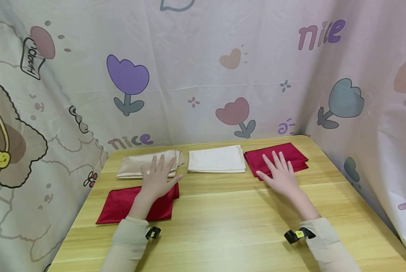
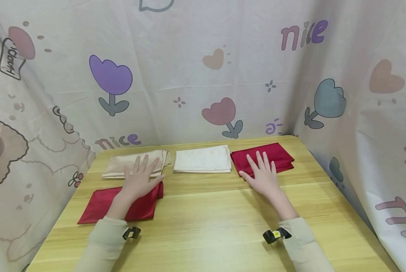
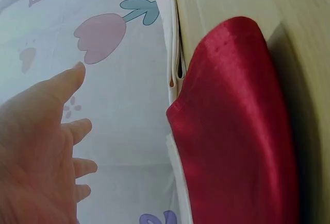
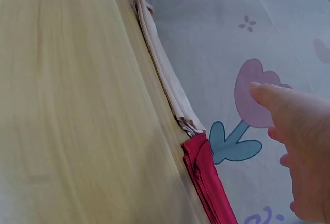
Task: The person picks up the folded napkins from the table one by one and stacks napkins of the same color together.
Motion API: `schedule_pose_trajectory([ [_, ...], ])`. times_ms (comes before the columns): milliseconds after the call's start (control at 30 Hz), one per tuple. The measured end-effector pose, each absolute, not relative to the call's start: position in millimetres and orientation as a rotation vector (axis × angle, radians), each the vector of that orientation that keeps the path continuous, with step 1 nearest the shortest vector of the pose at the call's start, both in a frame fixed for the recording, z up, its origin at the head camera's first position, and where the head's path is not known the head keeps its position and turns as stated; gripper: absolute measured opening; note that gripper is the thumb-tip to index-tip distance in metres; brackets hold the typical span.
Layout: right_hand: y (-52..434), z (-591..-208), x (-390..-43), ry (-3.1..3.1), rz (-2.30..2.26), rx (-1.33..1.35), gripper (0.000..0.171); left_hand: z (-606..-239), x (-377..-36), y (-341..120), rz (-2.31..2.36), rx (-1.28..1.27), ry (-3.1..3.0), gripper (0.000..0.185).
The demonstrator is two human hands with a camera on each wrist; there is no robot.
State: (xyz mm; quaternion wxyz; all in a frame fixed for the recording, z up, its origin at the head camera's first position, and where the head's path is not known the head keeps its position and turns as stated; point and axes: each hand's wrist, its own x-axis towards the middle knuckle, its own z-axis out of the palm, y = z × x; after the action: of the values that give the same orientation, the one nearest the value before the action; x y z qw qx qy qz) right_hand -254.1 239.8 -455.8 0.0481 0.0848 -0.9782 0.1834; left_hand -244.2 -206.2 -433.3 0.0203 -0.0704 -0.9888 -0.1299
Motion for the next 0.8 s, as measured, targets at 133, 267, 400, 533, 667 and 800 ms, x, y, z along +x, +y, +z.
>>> schedule_pose_trajectory([
  [133,238.5,-456.9,-248.5,-2.978,0.585,0.27,0.082,-429.2,-234.4,-211.0,-0.398,-0.2,-3.069,0.082],
  [267,238.2,-457.7,-242.1,-2.977,0.605,0.288,0.083,-427.2,-224.4,-216.0,-0.42,-0.179,-3.067,0.083],
  [400,237.5,-458.2,-236.0,-2.963,0.617,0.307,0.08,-425.8,-214.6,-223.4,-0.423,-0.169,-3.063,0.084],
  [533,236.5,-456.8,-230.1,-2.956,0.667,0.316,0.079,-422.4,-206.0,-233.8,-0.42,-0.137,-3.063,0.085],
  [667,234.6,-453.5,-225.4,-2.942,0.733,0.321,0.078,-417.9,-199.8,-242.4,-0.475,-0.126,-3.056,0.086],
  [800,230.2,-450.9,-221.8,-2.927,0.753,0.345,0.076,-414.7,-194.8,-250.1,-0.503,-0.114,-3.049,0.086],
])
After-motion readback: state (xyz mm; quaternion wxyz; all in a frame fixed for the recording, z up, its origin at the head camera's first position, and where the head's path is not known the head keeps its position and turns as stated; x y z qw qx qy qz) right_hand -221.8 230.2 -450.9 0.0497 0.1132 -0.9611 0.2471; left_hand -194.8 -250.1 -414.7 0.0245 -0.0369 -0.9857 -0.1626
